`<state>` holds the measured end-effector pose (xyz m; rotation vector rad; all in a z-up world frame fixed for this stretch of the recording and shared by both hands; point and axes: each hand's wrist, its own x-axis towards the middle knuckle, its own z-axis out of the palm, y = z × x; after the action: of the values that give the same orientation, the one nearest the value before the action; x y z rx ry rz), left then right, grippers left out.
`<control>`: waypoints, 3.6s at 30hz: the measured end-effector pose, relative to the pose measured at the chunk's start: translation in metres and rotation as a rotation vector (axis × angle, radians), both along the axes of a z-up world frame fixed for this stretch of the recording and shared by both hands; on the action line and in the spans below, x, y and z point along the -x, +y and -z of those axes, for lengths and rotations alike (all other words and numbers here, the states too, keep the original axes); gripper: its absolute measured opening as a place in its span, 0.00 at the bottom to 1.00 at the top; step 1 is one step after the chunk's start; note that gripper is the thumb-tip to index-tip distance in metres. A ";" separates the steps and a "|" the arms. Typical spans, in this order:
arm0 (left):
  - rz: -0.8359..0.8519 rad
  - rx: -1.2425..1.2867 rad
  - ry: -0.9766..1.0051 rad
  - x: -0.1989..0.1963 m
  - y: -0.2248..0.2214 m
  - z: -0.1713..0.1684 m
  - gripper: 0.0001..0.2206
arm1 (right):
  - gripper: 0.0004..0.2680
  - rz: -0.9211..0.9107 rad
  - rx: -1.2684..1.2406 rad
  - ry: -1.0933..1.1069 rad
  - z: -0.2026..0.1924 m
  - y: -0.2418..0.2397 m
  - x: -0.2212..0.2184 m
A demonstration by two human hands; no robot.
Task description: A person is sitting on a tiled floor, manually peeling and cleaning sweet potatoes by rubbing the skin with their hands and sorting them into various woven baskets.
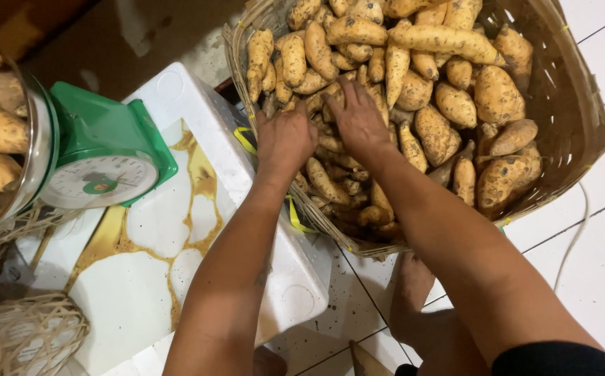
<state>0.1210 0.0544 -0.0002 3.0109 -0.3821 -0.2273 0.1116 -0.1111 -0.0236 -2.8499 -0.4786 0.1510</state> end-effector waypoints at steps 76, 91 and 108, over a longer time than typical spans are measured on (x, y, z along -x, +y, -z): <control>-0.231 1.590 0.426 0.195 -0.068 -0.170 0.35 | 0.10 0.431 -1.143 -0.083 -0.182 -0.014 0.159; -0.201 1.744 0.099 0.215 -0.054 -0.138 0.19 | 0.17 0.046 -1.476 0.060 -0.172 0.008 0.172; -0.568 1.352 -0.092 0.223 -0.053 -0.157 0.24 | 0.15 0.477 -1.719 0.251 -0.174 0.046 0.168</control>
<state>-0.1021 0.0015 0.1571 1.6718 0.2599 0.1727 -0.0567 -0.0651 0.1501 -1.1494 0.1598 -0.0201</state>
